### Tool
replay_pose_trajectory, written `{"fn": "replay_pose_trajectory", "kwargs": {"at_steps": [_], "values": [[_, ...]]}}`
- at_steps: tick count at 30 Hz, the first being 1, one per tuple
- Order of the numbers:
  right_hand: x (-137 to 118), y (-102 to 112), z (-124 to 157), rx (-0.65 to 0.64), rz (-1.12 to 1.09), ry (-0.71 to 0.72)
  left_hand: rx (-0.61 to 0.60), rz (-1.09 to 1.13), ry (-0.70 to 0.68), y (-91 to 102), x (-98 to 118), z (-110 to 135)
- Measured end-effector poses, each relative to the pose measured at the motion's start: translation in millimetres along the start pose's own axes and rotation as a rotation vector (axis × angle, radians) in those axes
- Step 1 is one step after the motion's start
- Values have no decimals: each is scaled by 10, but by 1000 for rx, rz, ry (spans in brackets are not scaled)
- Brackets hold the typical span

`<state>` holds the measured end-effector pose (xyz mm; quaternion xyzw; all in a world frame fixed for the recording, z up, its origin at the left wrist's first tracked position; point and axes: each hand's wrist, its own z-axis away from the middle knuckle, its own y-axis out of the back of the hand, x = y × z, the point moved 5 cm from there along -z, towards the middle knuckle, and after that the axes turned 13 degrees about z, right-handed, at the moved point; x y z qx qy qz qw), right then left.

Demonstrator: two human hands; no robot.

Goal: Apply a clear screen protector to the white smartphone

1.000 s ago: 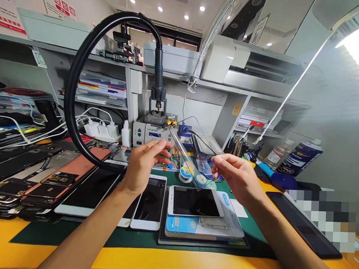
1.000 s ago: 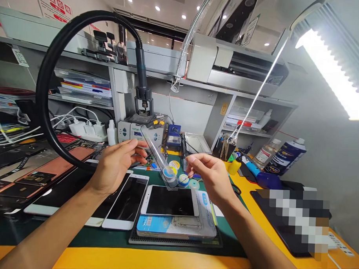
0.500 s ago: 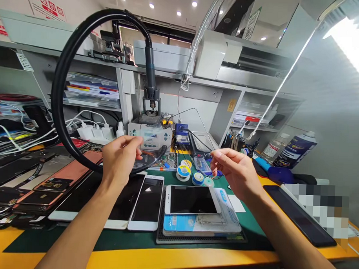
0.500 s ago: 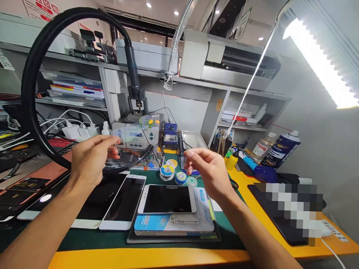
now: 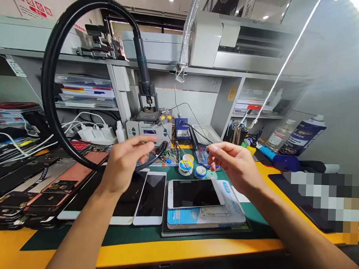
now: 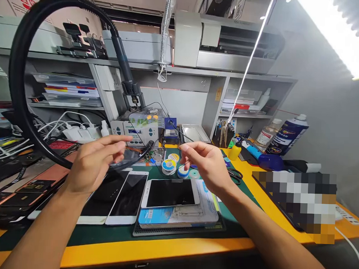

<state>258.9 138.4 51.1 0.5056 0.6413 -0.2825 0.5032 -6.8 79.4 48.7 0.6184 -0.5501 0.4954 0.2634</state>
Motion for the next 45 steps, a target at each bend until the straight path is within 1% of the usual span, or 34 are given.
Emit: {"fn": "replay_pose_trajectory", "kwargs": {"at_steps": [1, 2, 3, 5, 7, 12, 14, 19, 22, 25, 28, 31, 34, 40, 45], "values": [[10, -13, 5, -8, 6, 1, -131, 84, 99, -159, -41, 66], [17, -27, 10, -16, 13, 2, -228, 123, 157, -299, -67, 136], [20, -41, 16, -23, 21, 3, -276, 113, 183, -407, -88, 197], [12, -65, 33, -28, 40, 9, -274, 72, 163, -534, -112, 274], [-14, -83, 56, -20, 70, 16, -240, 54, 139, -582, -130, 306], [-84, -99, 104, 35, 168, 42, -186, -33, 114, -541, -124, 294], [-79, -96, 106, 44, 175, 48, -177, -20, 119, -522, -121, 283], [8, -93, 75, -26, 45, -11, -220, 139, 191, -538, -143, 281], [28, -93, 64, -48, 13, -51, -226, 146, 191, -549, -137, 280], [23, -107, 67, -53, 15, -62, -197, 111, 182, -542, -141, 274], [13, -119, 74, -49, 39, -39, -165, 69, 176, -522, -155, 270], [17, -126, 74, -51, 34, -41, -163, 36, 165, -505, -162, 272], [26, -135, 68, -65, -3, -76, -162, 22, 130, -488, -160, 274], [34, -149, 57, -99, -74, -149, -137, 95, 119, -465, -165, 284], [31, -183, 51, -168, -184, -192, -35, 198, 105, -448, -106, 285]]}}
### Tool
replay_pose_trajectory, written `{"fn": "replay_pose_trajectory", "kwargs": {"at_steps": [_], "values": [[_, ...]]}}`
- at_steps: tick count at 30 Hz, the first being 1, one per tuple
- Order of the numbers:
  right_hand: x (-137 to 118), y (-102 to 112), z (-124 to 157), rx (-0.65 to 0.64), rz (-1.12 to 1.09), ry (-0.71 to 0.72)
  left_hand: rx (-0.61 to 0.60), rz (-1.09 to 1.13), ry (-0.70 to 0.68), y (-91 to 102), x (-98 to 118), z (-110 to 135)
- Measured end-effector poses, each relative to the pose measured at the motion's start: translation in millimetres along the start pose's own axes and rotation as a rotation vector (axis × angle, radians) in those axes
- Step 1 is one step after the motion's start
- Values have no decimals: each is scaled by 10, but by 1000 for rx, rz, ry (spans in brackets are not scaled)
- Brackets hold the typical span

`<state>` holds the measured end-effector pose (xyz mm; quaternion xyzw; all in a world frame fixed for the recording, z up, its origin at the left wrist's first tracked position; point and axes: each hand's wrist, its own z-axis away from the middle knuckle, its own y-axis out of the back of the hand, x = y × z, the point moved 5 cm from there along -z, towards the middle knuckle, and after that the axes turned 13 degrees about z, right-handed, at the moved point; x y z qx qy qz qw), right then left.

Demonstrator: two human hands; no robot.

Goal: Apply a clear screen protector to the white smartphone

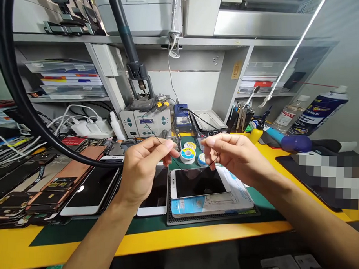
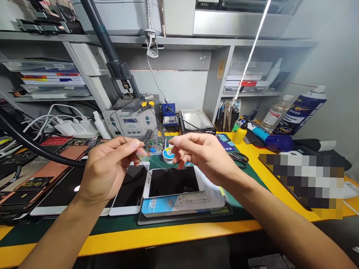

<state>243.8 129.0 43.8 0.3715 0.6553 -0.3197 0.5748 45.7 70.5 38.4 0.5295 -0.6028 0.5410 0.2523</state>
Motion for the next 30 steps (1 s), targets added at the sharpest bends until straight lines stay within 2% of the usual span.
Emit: {"fn": "replay_pose_trajectory", "kwargs": {"at_steps": [4, 9, 13, 18, 22, 30], "values": [[2, -25, 7, -55, -110, -43, 108, 87, -76, 41, 49, -14], [55, -117, 71, -186, -52, -64, 202, 117, -138, 83, 71, -25], [123, -160, 97, -204, 21, -50, 197, 81, -166, 61, 82, -4], [133, -186, 81, -219, 15, -34, 199, -24, -265, 43, 110, 48], [104, -191, 69, -181, 5, -39, 174, -99, -328, 30, 119, 87], [88, -140, 57, -116, -22, -18, 123, -76, -454, 41, 183, 126]]}}
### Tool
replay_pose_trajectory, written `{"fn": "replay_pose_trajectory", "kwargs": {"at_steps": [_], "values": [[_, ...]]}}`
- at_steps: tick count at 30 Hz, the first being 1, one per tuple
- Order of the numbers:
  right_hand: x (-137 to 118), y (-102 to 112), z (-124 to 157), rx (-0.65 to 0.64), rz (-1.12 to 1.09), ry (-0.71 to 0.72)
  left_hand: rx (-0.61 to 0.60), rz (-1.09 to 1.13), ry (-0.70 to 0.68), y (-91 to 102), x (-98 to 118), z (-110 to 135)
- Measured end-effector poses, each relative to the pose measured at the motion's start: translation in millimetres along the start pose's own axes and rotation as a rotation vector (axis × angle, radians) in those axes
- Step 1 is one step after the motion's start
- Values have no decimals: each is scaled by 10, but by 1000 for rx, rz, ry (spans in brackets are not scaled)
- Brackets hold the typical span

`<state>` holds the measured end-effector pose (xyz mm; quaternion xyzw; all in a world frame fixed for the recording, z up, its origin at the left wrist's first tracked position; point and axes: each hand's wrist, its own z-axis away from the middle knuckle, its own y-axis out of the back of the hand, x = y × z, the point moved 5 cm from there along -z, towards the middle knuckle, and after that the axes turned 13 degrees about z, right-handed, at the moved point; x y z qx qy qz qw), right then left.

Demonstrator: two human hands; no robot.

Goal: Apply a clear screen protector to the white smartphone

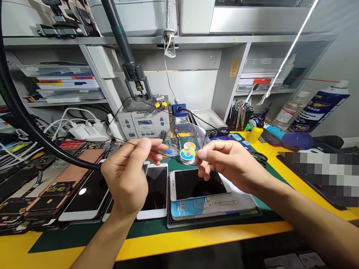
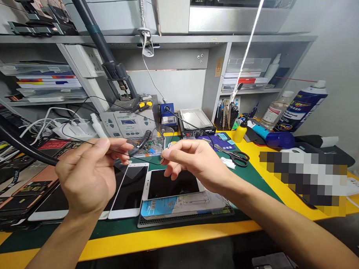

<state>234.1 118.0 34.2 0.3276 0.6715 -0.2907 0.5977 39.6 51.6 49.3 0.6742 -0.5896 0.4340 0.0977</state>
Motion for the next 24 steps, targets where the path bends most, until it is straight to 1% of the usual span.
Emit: {"fn": "replay_pose_trajectory", "kwargs": {"at_steps": [6, 11, 18, 24], "values": [[-16, 42, -17, 37, -6, 22, 57, 5, 2, 48, -18, -33], [-5, 79, -30, 75, -7, 61, 41, 18, 40, 49, -34, -46], [-44, 128, -48, 130, -27, 139, 0, 6, 56, -2, -44, -47], [-59, 159, -54, 154, -37, 142, -1, 94, 155, 9, -124, -96]]}}
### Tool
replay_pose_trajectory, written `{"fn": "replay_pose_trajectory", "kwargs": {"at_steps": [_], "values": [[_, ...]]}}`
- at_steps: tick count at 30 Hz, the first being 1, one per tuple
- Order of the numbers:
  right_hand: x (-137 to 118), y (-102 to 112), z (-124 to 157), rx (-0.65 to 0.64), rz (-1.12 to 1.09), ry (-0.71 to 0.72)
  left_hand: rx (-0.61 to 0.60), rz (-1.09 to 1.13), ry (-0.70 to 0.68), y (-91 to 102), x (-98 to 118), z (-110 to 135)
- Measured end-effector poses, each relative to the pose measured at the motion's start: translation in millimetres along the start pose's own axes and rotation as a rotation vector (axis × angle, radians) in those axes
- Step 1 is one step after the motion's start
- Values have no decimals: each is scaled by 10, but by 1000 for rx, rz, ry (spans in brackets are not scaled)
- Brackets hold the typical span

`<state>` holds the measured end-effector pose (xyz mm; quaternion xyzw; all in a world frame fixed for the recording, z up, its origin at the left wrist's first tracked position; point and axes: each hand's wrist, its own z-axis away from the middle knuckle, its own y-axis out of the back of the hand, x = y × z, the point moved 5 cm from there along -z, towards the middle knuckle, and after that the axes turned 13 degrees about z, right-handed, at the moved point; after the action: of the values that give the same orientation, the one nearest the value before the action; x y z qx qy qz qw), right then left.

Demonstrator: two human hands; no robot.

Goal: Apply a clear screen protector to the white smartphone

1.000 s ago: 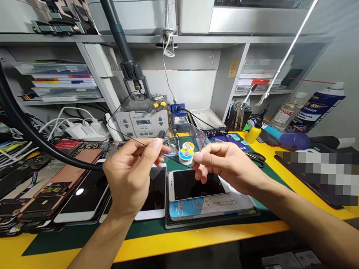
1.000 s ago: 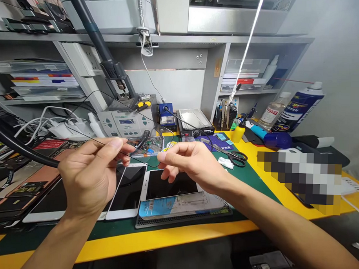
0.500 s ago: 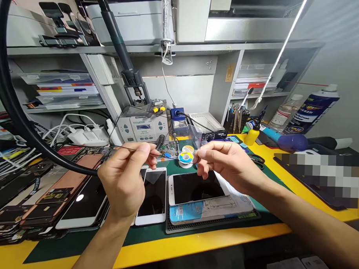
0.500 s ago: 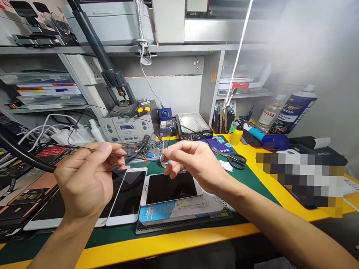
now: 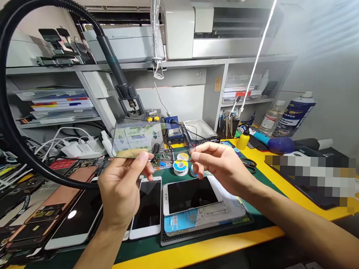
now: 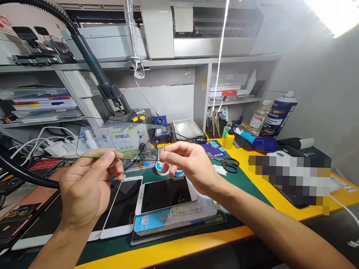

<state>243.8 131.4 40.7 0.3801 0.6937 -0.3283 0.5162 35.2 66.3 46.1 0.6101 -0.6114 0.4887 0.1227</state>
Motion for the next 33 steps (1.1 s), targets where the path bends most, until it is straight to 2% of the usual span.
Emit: {"fn": "replay_pose_trajectory", "kwargs": {"at_steps": [8, 19, 28, 33], "values": [[-22, 51, -13, 32, -56, -47, -38, 59, 37, 1, -3, 4], [-11, 80, -27, 66, -34, -68, -173, 128, 65, -54, 21, 67], [-8, 81, -25, 97, -55, -72, -168, 15, -17, -22, 17, 105], [-21, 101, -6, 145, 51, -27, -151, -51, 0, -23, 7, 102]]}}
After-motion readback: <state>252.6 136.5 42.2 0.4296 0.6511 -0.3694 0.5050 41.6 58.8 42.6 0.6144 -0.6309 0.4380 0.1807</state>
